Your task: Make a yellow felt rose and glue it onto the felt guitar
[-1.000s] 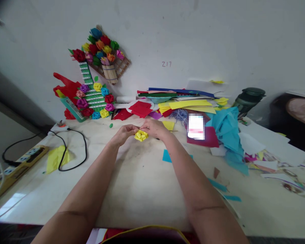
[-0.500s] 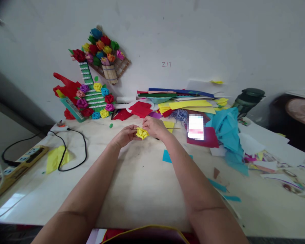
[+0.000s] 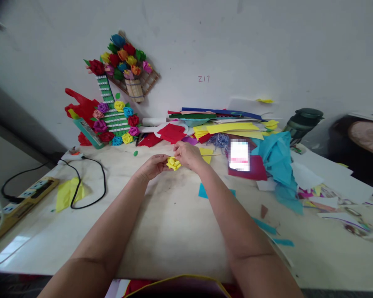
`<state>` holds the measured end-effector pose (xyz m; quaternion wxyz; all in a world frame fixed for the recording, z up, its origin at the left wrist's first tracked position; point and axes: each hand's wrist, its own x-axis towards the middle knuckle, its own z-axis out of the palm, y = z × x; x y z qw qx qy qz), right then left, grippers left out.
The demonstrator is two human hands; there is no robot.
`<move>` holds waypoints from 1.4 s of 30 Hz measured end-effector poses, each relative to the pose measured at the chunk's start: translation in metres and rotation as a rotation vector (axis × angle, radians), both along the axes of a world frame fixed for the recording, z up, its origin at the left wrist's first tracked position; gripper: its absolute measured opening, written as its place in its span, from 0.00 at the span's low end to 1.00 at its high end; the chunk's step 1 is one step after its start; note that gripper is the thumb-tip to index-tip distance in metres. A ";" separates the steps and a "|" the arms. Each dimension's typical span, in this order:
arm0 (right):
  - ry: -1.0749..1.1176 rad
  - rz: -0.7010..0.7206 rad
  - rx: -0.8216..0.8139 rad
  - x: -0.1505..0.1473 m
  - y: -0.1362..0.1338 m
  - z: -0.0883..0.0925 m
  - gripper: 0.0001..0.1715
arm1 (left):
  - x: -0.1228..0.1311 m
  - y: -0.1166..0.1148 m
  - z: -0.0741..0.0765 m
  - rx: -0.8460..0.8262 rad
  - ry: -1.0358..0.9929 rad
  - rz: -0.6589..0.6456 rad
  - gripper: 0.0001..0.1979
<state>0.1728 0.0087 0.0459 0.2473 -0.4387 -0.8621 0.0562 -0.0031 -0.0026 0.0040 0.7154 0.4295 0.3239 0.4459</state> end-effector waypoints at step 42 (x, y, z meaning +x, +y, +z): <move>-0.034 0.046 0.041 -0.008 -0.002 -0.009 0.09 | -0.005 0.003 -0.002 0.146 0.334 0.088 0.18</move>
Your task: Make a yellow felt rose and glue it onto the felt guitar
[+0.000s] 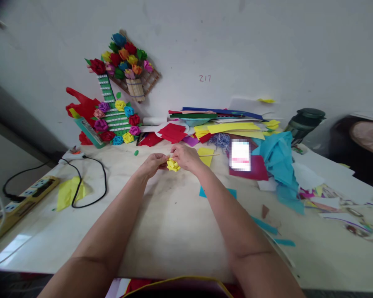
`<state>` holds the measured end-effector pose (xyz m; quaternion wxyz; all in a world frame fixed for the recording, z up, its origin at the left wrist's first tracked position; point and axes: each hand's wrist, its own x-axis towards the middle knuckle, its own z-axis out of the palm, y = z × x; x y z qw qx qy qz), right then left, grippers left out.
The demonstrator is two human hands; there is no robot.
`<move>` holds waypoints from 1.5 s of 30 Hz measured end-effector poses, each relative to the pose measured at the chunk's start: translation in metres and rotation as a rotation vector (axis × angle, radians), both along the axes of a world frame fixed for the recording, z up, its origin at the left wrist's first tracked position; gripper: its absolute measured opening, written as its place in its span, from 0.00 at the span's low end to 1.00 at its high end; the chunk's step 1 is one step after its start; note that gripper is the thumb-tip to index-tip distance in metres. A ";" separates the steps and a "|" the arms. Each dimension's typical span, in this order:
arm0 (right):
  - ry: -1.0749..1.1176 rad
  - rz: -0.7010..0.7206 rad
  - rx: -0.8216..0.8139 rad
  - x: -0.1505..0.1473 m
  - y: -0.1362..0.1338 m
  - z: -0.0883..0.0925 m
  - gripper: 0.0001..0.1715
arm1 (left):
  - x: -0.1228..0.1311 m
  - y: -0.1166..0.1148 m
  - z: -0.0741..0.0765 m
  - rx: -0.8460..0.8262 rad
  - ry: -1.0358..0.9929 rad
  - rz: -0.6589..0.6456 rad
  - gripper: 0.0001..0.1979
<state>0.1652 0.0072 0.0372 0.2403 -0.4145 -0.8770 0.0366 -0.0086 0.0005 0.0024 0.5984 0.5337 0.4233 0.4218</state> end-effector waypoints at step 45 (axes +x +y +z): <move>0.013 0.001 0.053 0.003 -0.004 0.008 0.09 | -0.002 -0.002 0.004 -0.028 -0.187 -0.004 0.15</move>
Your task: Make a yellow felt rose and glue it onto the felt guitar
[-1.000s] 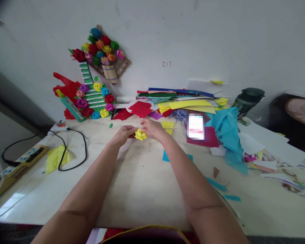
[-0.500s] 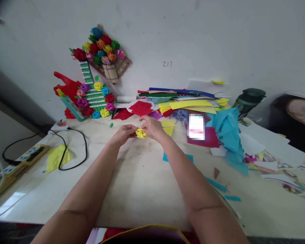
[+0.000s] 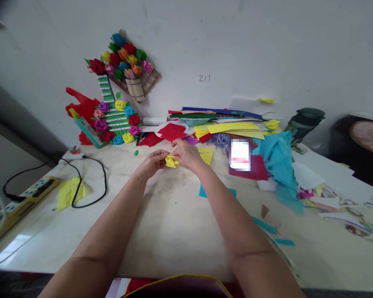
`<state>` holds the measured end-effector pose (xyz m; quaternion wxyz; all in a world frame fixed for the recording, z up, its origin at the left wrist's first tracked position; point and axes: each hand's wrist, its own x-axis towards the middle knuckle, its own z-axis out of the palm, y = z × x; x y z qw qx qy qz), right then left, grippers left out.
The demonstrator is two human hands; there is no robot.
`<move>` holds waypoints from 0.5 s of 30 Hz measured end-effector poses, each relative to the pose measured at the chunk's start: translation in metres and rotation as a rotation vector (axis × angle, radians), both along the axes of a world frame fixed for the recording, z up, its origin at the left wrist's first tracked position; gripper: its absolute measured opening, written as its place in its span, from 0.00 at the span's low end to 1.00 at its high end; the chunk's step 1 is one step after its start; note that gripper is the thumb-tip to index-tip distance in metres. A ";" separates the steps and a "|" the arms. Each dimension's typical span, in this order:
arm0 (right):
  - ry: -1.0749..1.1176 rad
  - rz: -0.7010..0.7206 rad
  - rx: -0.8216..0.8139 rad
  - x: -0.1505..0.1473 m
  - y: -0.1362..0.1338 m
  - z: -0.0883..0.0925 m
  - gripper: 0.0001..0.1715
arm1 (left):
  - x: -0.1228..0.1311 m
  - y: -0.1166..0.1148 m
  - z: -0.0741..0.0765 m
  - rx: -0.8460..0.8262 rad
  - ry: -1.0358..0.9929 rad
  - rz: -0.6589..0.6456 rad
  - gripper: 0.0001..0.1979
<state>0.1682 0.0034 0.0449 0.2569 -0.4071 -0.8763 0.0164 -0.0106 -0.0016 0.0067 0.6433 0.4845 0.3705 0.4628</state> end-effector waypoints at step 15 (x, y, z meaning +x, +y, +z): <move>-0.049 0.012 -0.001 0.005 -0.005 0.004 0.16 | -0.002 0.000 -0.003 0.099 0.041 -0.019 0.18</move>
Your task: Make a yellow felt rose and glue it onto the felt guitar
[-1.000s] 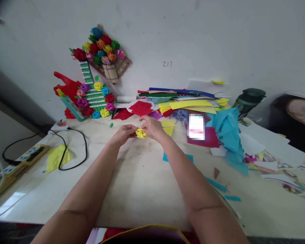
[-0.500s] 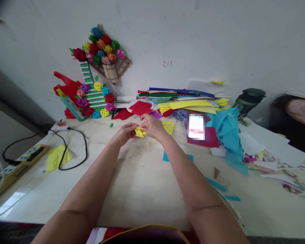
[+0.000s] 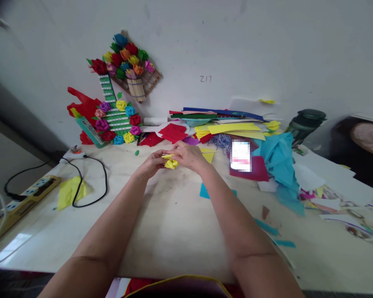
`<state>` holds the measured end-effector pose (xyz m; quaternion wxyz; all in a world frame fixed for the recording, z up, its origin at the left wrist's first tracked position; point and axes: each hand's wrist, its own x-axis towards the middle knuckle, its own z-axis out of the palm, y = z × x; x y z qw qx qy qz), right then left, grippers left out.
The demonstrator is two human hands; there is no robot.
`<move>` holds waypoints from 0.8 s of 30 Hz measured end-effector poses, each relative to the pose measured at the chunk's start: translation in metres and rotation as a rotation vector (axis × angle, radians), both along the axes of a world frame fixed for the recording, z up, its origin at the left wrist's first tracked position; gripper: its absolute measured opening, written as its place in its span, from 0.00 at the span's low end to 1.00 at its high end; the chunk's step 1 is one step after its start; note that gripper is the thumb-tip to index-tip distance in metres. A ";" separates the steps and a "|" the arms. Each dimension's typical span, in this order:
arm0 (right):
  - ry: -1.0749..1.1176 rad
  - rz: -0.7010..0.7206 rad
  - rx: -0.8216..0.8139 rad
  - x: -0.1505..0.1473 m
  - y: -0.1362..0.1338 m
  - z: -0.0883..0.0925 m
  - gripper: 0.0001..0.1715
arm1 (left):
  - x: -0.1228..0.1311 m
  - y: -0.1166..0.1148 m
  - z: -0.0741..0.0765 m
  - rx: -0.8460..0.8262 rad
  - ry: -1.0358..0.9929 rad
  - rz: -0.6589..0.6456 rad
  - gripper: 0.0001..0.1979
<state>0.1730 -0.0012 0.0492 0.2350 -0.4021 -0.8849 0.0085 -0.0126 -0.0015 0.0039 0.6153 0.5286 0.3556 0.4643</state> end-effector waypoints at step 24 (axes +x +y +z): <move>-0.048 -0.118 -0.009 0.007 -0.001 0.014 0.16 | 0.000 0.004 -0.002 -0.032 0.078 0.164 0.15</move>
